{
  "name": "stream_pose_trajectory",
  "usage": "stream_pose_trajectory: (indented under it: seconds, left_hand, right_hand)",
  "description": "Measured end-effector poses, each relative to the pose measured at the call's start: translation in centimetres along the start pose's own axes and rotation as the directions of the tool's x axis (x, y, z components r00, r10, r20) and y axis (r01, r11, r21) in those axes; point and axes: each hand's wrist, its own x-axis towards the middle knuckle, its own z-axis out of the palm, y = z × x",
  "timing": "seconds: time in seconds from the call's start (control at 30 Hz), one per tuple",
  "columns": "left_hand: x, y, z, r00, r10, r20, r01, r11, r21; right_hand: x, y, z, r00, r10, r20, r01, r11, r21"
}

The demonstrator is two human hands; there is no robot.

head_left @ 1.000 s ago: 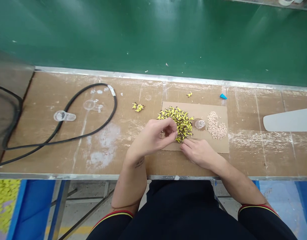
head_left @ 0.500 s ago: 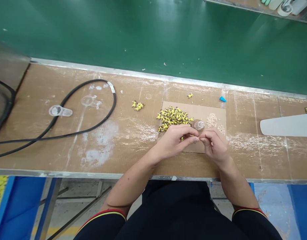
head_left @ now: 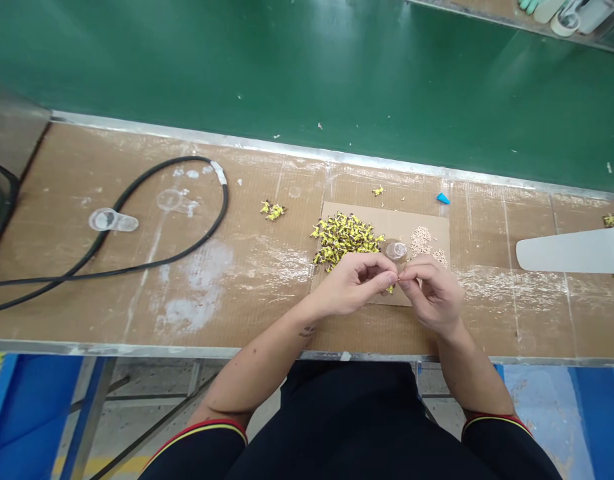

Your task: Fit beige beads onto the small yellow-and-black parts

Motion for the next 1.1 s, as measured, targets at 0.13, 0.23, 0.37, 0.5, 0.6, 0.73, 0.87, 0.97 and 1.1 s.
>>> stream_pose_trajectory:
  seconds: [0.13,0.23,0.37,0.5,0.6,0.73,0.87,0.97,1.1]
  left_hand:
    - [0.2,0.0,-0.2,0.998,-0.022,-0.063,0.021,1.000,-0.016]
    - [0.4,0.1,-1.0,0.980,-0.006,-0.201,-0.006,0.998,-0.057]
    - [0.4,0.2,-2.1,0.941,0.001,-0.337,-0.025,0.997,-0.068]
    - [0.4,0.2,-2.3,0.908,0.008,-0.418,-0.045,0.996,-0.081]
    - [0.4,0.1,-2.2,0.904,0.002,-0.428,-0.039,0.996,-0.078]
    - [0.5,0.0,-2.2,0.913,0.011,-0.408,-0.049,0.995,-0.082]
    - [0.4,0.1,-2.2,0.915,0.035,-0.401,-0.069,0.995,-0.072]
    - [0.4,0.0,-2.1,0.914,0.040,-0.405,-0.063,0.997,-0.045]
    - [0.3,0.0,-2.0,0.920,0.044,-0.389,-0.061,0.998,-0.032]
  right_hand:
    - [0.2,0.3,-1.0,0.997,0.080,0.012,-0.079,0.997,-0.025]
    - [0.6,1.1,-2.3,0.986,0.164,0.009,-0.161,0.975,-0.151]
    - [1.0,2.8,-3.3,0.957,0.290,-0.015,-0.285,0.927,-0.244]
    - [0.9,4.1,-2.8,0.932,0.361,0.006,-0.355,0.918,-0.175]
    - [0.7,4.5,-2.4,0.914,0.405,0.014,-0.399,0.905,-0.145]
    - [0.7,4.8,-2.3,0.898,0.440,0.014,-0.433,0.888,-0.155]
    - [0.9,4.6,-2.4,0.897,0.443,0.012,-0.436,0.887,-0.155]
    - [1.0,4.5,-2.3,0.892,0.451,0.009,-0.443,0.880,-0.169]
    - [1.0,4.5,-2.2,0.886,0.464,-0.005,-0.456,0.870,-0.189]
